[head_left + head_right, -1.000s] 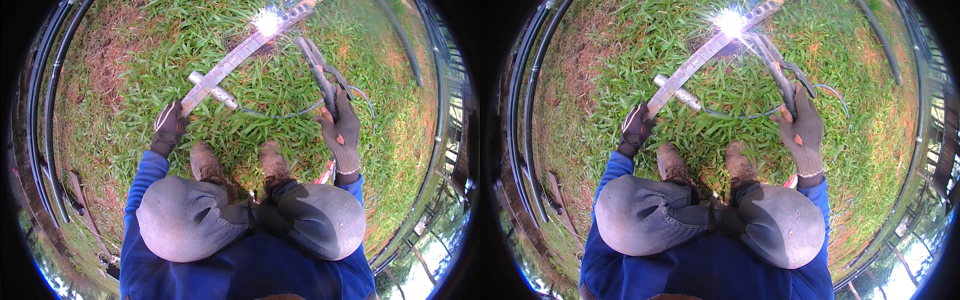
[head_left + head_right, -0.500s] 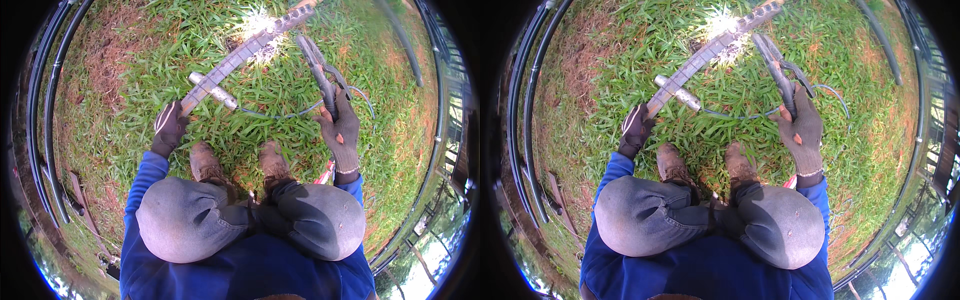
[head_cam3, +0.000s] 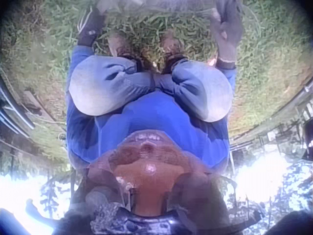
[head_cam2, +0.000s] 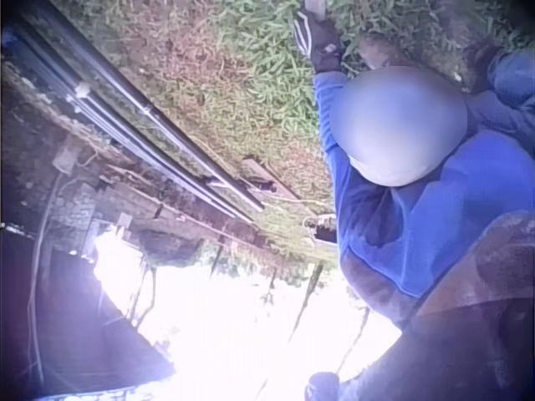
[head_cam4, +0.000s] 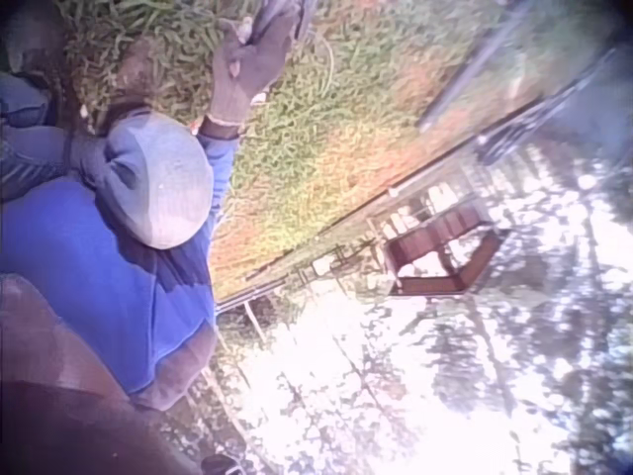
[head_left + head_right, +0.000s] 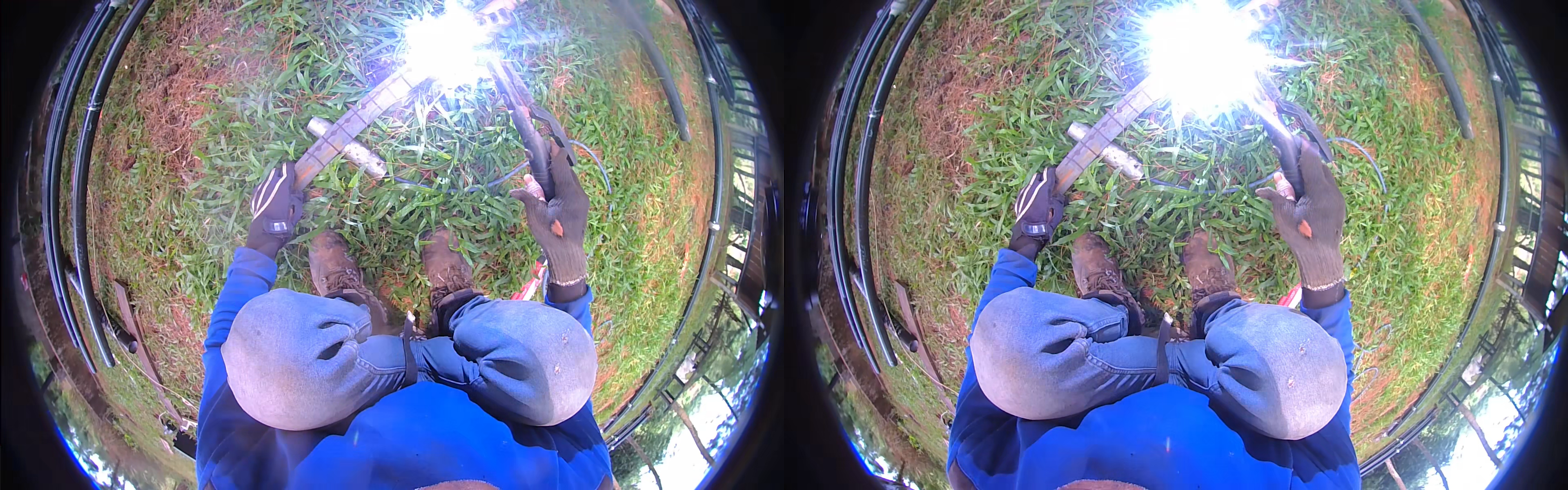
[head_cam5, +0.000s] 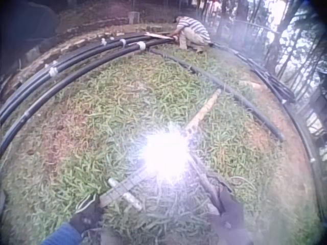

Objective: The person welds marked spots on a curved metal bar using an electrode holder, inserts a new welding rod into the holder clamp, and welds along the metal bar.

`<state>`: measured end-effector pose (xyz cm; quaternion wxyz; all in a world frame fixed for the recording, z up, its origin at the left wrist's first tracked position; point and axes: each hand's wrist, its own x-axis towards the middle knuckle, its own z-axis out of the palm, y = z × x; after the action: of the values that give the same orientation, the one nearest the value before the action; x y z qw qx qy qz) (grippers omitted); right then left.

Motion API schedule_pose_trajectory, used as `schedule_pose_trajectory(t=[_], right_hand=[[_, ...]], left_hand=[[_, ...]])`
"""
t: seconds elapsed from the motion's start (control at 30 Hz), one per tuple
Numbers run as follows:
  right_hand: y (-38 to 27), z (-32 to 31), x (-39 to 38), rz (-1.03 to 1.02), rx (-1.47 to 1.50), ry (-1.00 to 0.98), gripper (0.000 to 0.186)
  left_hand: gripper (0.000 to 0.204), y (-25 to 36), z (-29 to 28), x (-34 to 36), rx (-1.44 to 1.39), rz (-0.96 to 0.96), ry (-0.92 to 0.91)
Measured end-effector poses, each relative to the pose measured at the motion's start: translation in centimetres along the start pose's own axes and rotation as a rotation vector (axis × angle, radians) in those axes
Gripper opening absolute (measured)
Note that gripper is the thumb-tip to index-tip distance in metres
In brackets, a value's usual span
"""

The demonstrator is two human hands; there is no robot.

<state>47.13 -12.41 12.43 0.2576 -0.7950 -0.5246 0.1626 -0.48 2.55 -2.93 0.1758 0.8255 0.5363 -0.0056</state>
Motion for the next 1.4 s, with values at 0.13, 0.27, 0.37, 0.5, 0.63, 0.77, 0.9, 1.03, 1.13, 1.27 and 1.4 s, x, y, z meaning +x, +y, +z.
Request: schedule_pose_trajectory(t=[0.13, 0.27, 0.37, 0.5, 0.63, 0.77, 0.9, 1.03, 1.13, 1.27, 1.4], right_hand=[[-0.2, 0.4, -0.1, 0.065, 0.056, -0.008, 0.082], [-0.3, 0.4, 0.1, -0.054, 0.014, 0.041, 0.072], [-0.2, 0.4, 0.0, -0.005, 0.004, 0.026, 0.071], [-0.4, 0.6, 0.2, -0.017, 0.009, 0.025, 0.069], [-1.1, 0.4, 0.1, 0.039, 0.095, -0.003, 0.068], [-1.4, 0.4, 0.3, 0.071, 0.133, -0.029, 0.066], [-1.1, 0.9, 0.7, 0.082, 0.178, -0.025, 0.066], [-0.9, 0.8, 1.1, 0.023, 0.065, -0.001, 0.07], [-1.1, 0.5, 0.7, 0.136, 0.072, 0.012, 0.08], [-0.8, -0.3, 0.2, 0.164, 0.046, 0.017, 0.081], [0.1, 0.4, 0.6, 0.016, -0.025, 0.024, 0.08]], left_hand=[[0.047, 0.0, -0.2, -0.1, -0.001, 0.034, 0.038], [0.05, 0.3, -0.3, 0.1, 0.02, 0.002, 0.007], [0.051, 0.3, -0.5, -0.1, 0.021, 0.028, 0.0], [0.052, 0.0, -0.4, -0.1, 0.017, 0.05, 0.016], [0.053, -0.3, 0.0, -0.1, 0.014, 0.061, 0.044], [0.052, -0.4, 0.0, -0.1, 0.012, 0.062, 0.036], [0.052, -0.1, -0.3, -0.1, 0.002, 0.045, 0.018], [0.051, 0.2, -0.5, -0.1, -0.017, 0.026, 0.016], [0.052, -0.1, -0.4, -0.2, 0.009, 0.065, 0.035], [0.056, -0.3, 0.1, 0.1, -0.036, 0.042, 0.027], [0.057, -0.1, -0.2, 0.1, -0.014, 0.024, -0.026]])
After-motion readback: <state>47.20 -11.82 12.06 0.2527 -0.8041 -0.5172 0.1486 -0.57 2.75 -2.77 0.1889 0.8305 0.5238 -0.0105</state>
